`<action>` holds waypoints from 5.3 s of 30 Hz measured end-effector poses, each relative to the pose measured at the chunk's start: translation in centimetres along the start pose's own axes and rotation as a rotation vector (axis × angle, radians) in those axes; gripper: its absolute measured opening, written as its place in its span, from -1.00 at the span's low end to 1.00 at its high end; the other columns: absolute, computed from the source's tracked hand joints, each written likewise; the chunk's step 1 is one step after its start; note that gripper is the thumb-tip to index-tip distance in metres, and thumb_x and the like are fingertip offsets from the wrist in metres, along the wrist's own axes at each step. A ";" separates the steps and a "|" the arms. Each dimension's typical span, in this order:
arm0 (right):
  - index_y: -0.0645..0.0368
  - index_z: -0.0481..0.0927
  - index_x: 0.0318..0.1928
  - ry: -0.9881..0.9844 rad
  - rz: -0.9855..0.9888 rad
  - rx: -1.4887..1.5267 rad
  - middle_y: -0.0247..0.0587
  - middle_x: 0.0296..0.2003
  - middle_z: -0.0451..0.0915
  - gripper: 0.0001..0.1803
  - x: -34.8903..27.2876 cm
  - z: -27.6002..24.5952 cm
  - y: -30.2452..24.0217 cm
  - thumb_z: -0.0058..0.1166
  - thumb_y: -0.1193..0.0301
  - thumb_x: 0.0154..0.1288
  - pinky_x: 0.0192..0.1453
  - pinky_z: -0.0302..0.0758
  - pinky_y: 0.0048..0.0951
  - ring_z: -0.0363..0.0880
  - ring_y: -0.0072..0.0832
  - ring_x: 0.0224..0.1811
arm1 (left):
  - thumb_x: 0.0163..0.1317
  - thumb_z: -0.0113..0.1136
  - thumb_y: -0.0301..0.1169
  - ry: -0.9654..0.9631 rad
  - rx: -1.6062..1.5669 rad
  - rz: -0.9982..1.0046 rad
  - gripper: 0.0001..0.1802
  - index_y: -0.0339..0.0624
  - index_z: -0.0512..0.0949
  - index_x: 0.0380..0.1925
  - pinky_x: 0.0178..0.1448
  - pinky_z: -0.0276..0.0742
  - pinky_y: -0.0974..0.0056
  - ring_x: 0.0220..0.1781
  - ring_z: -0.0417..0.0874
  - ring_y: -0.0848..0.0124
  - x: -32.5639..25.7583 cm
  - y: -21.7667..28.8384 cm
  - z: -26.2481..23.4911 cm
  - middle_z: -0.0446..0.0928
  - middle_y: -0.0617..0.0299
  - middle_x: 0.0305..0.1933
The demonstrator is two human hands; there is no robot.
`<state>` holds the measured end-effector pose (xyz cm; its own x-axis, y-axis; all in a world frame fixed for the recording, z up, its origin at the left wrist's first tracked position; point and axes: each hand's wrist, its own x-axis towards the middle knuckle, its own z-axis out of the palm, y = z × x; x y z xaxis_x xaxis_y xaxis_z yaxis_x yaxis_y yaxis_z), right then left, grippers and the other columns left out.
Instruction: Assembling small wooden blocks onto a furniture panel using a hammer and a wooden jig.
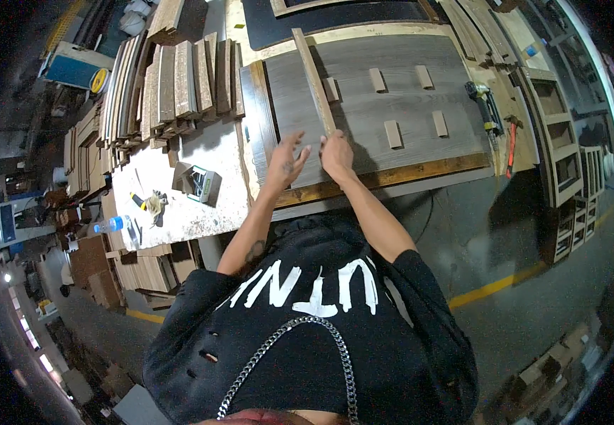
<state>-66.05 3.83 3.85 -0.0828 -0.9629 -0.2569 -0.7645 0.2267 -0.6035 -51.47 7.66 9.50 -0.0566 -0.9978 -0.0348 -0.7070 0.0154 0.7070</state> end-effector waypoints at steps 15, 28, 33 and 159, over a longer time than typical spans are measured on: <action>0.30 0.56 0.02 0.242 -0.009 0.118 0.10 -0.16 0.66 -0.55 -2.1 -1.8 6.8 0.14 0.16 0.34 -0.02 0.56 -0.10 0.64 0.04 -0.11 | 0.33 0.17 -0.29 0.190 0.024 0.131 -0.58 -0.41 0.46 0.04 0.08 0.49 -0.04 0.02 0.56 -0.17 1.1 -6.7 0.7 0.52 -0.24 -0.02; 0.27 0.60 -0.08 0.484 0.393 0.322 -0.21 -0.37 0.64 -0.77 -16.5 -4.6 16.2 0.09 0.35 0.43 -0.25 0.52 -0.48 0.60 -0.54 -0.41 | 0.51 -0.22 -0.14 0.018 0.239 0.239 -0.31 -0.34 0.02 0.48 0.62 -0.16 -0.09 0.61 -0.07 -0.07 9.7 -8.3 9.5 -0.09 -0.18 0.59; 0.32 0.59 -0.06 0.430 0.423 0.423 -0.26 -0.37 0.62 -0.75 -17.2 -4.5 16.7 0.05 0.37 0.45 -0.28 0.50 -0.49 0.56 -0.57 -0.42 | 0.53 -0.30 -0.11 0.033 0.264 0.241 -0.32 -0.33 0.01 0.48 0.64 -0.21 -0.03 0.63 -0.09 0.00 10.2 -8.4 9.7 -0.08 -0.15 0.59; 0.07 0.56 0.27 -0.241 -0.098 0.466 -0.30 -0.55 0.46 -0.48 2.4 -2.1 10.3 0.30 0.38 0.29 -0.58 0.37 -0.47 0.36 -0.62 -0.62 | 0.16 0.43 -0.17 -0.526 -0.139 -0.898 -0.60 -0.34 0.63 -0.28 -0.53 0.26 0.29 -0.64 0.38 0.54 8.9 -0.1 7.9 0.54 0.20 -0.65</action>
<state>-75.48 3.60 -1.43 0.1661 -0.9341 -0.3159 -0.3918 0.2314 -0.8905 -57.43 -0.74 3.51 0.1264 -0.4845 -0.8656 -0.5555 -0.7575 0.3429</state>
